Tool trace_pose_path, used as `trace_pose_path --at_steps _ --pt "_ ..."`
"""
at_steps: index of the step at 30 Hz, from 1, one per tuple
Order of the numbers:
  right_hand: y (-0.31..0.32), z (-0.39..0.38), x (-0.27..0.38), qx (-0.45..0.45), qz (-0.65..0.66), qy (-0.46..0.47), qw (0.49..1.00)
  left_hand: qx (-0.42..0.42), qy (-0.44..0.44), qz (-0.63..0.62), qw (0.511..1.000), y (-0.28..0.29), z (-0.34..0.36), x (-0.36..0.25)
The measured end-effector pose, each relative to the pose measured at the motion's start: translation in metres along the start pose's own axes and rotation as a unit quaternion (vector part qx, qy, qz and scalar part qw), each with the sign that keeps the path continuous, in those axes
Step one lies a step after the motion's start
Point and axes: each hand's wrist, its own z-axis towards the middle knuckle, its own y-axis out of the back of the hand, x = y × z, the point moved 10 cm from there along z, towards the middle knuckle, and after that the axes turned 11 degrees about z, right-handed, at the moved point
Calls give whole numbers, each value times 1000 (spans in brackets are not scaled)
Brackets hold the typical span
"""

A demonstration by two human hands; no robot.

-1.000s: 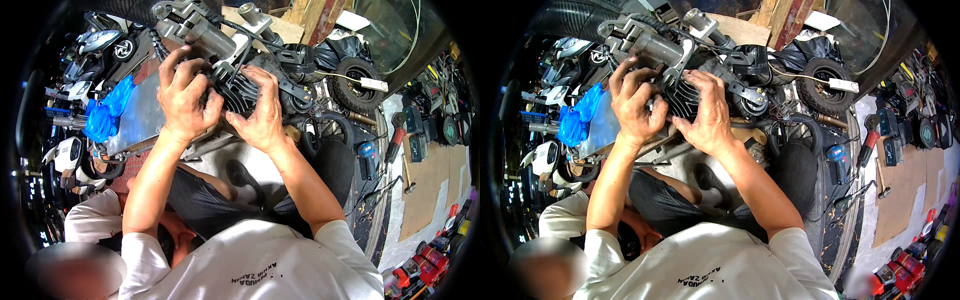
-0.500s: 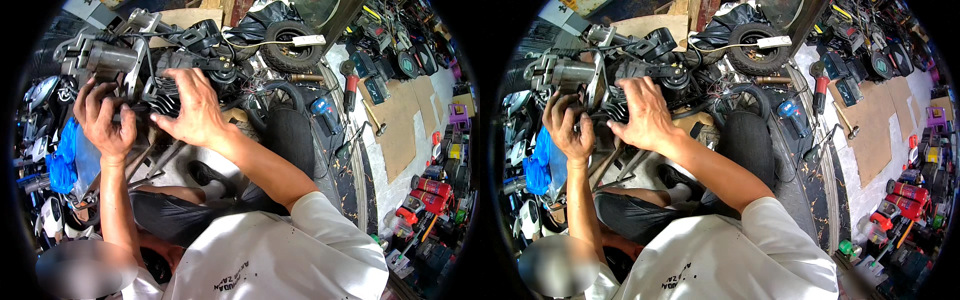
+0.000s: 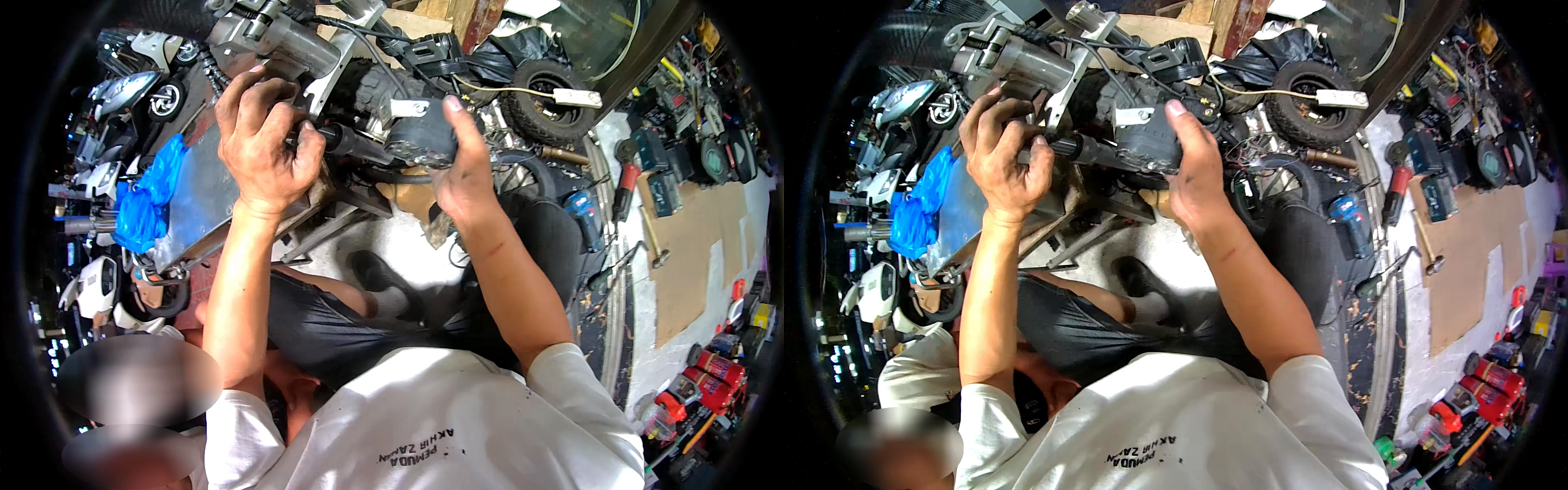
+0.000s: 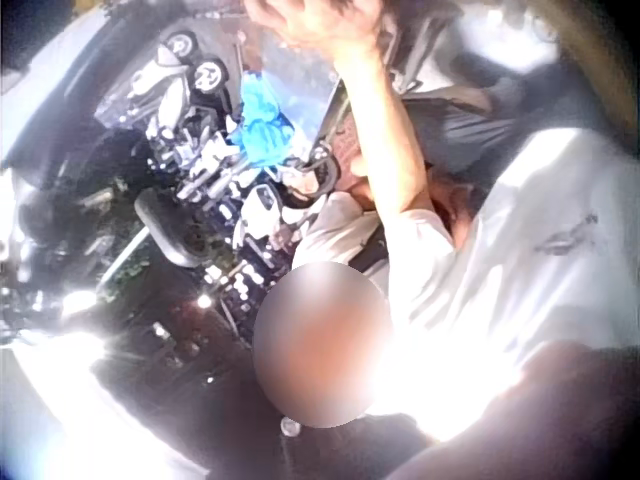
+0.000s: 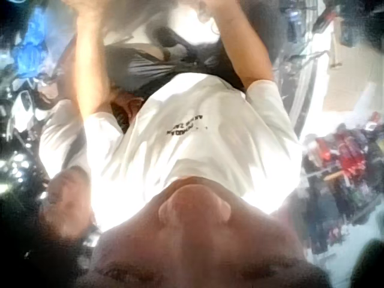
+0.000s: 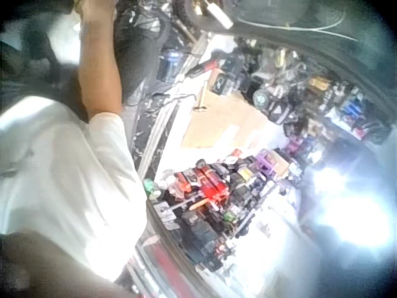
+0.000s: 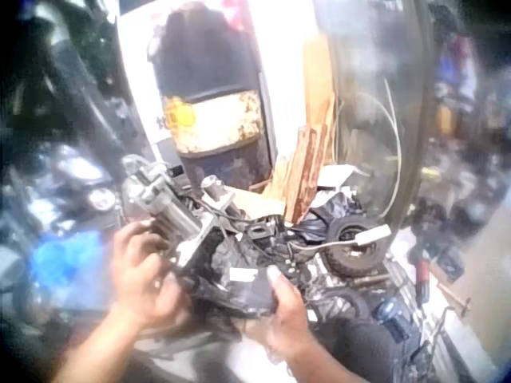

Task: The person sits on the floor of a workshop and uses a power drill to remove bolts from a scooter engine. They then remove the engine casing and handle the internal components, including the cylinder head, before placing the casing on the floor.

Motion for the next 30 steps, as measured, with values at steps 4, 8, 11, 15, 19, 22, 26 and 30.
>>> trace_pose_path --at_steps 4,8,11,15,19,22,26,30 --pt "3 -4 -4 -21 67 27 997 13 -32 25 999 -7 -3 -3" --pt "6 1 -6 -11 56 60 997 25 -68 66 995 -12 0 -8" --pt "7 0 6 -11 0 92 996 40 -79 97 991 -15 -4 -6" --pt "11 6 5 -16 28 81 996 52 -76 115 989 -18 -7 -8" --pt "11 9 10 -9 58 77 995 56 -71 128 988 -22 -3 -19" --pt "11 13 13 -7 74 72 995 72 -52 113 990 -23 -3 -15" --pt "12 18 11 -1 92 51 994 59 -27 94 993 -22 -2 -18" --pt "10 18 17 -5 124 67 990 99 -23 108 989 -23 -3 -17"
